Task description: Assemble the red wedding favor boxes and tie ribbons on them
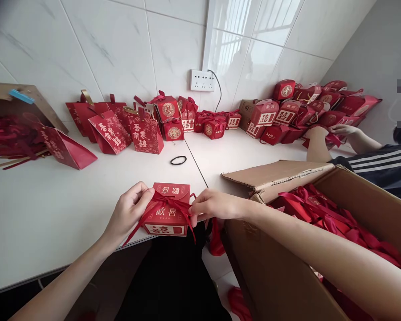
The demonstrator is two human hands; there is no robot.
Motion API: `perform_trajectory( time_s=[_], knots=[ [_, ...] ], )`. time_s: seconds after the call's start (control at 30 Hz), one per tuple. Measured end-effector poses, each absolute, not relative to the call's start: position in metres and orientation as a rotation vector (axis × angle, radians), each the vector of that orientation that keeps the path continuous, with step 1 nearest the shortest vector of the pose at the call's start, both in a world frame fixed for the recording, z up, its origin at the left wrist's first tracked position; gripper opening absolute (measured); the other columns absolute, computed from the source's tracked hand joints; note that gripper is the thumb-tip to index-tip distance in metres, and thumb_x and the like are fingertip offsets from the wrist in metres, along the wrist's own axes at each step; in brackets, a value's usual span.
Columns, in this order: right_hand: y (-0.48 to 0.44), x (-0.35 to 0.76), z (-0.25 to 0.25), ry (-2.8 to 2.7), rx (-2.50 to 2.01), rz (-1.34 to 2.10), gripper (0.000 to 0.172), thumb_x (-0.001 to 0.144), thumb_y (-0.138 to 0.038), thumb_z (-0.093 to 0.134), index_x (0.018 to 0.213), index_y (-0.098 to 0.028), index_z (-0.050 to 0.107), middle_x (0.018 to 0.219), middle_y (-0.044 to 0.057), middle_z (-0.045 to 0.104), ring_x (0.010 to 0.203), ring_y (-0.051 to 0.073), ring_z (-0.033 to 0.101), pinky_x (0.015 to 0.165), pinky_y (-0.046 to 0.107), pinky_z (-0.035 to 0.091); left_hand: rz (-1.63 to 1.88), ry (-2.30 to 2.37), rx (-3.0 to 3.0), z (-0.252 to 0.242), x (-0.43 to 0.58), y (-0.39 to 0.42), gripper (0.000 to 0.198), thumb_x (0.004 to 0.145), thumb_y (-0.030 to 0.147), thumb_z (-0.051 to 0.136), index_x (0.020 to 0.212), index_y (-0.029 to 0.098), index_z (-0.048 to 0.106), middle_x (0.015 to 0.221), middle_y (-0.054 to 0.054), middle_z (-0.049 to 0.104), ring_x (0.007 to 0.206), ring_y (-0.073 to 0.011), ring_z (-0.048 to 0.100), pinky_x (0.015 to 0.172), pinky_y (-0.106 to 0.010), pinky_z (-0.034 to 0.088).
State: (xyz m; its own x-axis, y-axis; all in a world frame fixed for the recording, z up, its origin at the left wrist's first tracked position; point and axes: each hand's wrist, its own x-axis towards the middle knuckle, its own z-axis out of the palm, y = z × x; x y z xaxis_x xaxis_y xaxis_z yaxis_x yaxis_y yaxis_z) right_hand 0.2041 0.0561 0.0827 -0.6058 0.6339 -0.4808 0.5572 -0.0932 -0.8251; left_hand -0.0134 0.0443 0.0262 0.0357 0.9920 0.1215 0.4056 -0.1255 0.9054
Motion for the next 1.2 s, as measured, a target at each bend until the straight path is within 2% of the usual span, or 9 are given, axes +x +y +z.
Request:
perform_trajectory(
  time_s=[0.07,0.2,0.3,0.4,0.53,0.73,0.9,1.03,1.2],
  knots=[
    [0.058,0.206,0.089,-2.209,-1.454,1.7,0.028,0.081,-0.033,0.048,0.064,-0.015,0.062,0.067,0.001,0.059,0.067,0.013,0.054,0.065,0.024,0.041,1.037,1.405,1.61,0.026,-0.015,0.045,0.034,0.086,0.041,0.045,0.062,0.02,0.032,0.054,0.006,0.031,0.049,-0.0081,0.031,0.047,-0.019,0.028],
    [0.056,0.208,0.102,-2.369,-1.796,0.948,0.043,0.084,-0.055,0.044,0.089,-0.016,0.061,0.088,0.008,0.064,0.079,0.021,0.058,0.072,0.031,0.044,0.978,1.36,1.588,0.03,-0.019,0.048,0.031,0.085,0.048,0.046,0.071,0.02,0.045,0.063,0.005,0.047,0.055,-0.0095,0.045,0.052,-0.02,0.037],
    [0.05,0.201,0.103,-2.434,-1.657,0.737,0.069,0.076,-0.064,0.053,0.127,-0.018,0.041,0.128,0.014,0.049,0.107,0.029,0.054,0.087,0.036,0.044,0.979,1.403,1.646,0.035,-0.019,0.048,0.03,0.084,0.047,0.048,0.074,0.019,0.05,0.07,0.002,0.056,0.062,-0.0111,0.053,0.055,-0.021,0.041],
    [0.044,0.191,0.093,-2.628,-1.452,0.707,0.093,0.07,-0.057,0.065,0.14,-0.016,0.021,0.137,0.018,0.036,0.117,0.033,0.048,0.094,0.042,0.042,1.107,1.441,1.777,0.038,-0.016,0.044,0.026,0.085,0.041,0.05,0.074,0.018,0.053,0.071,0.002,0.06,0.063,-0.0105,0.056,0.055,-0.019,0.044],
    [0.04,0.186,0.072,-2.663,-1.174,0.343,0.088,0.07,-0.04,0.069,0.139,-0.01,0.022,0.121,0.02,0.045,0.105,0.031,0.054,0.087,0.046,0.048,1.542,1.152,2.405,0.039,-0.012,0.031,0.004,0.085,0.02,0.055,0.083,0.017,0.057,0.071,0.002,0.061,0.057,-0.0075,0.055,0.052,-0.017,0.045],
    [0.03,0.196,0.07,-2.493,-0.857,-0.456,0.071,0.08,-0.04,0.059,0.134,-0.007,0.027,0.124,0.024,0.038,0.116,0.038,0.041,0.086,0.051,0.049,1.693,0.482,3.097,0.047,-0.005,0.008,0.013,0.077,0.006,0.059,0.089,0.009,0.062,0.067,-0.003,0.063,0.057,-0.0124,0.059,0.047,-0.024,0.047],
    [0.016,0.203,0.081,-2.479,-0.891,-0.372,0.077,0.077,-0.04,0.064,0.133,-0.005,0.026,0.124,0.026,0.038,0.116,0.037,0.043,0.087,0.049,0.05,1.754,0.578,2.861,0.05,-0.004,0.008,0.019,0.078,0.006,0.059,0.096,0.013,0.059,0.073,-0.001,0.063,0.063,-0.0102,0.059,0.055,-0.022,0.051],
    [0.019,0.204,0.075,-2.659,-0.954,0.111,0.081,0.075,-0.04,0.068,0.135,-0.009,0.023,0.128,0.023,0.04,0.118,0.031,0.047,0.091,0.043,0.049,1.69,1.141,2.519,0.052,-0.009,0.026,0.012,0.08,0.009,0.059,0.088,0.017,0.056,0.071,0.001,0.058,0.064,-0.0098,0.054,0.06,-0.022,0.05],
    [0.025,0.206,0.078,-2.655,-1.131,0.466,0.091,0.071,-0.06,0.064,0.135,-0.013,0.023,0.134,0.022,0.039,0.116,0.03,0.051,0.089,0.042,0.048,1.326,1.186,2.554,0.059,-0.016,0.045,0.012,0.086,0.017,0.048,0.092,0.018,0.059,0.095,-0.005,0.058,0.1,-0.0186,0.053,0.09,-0.035,0.047]
  ],
)
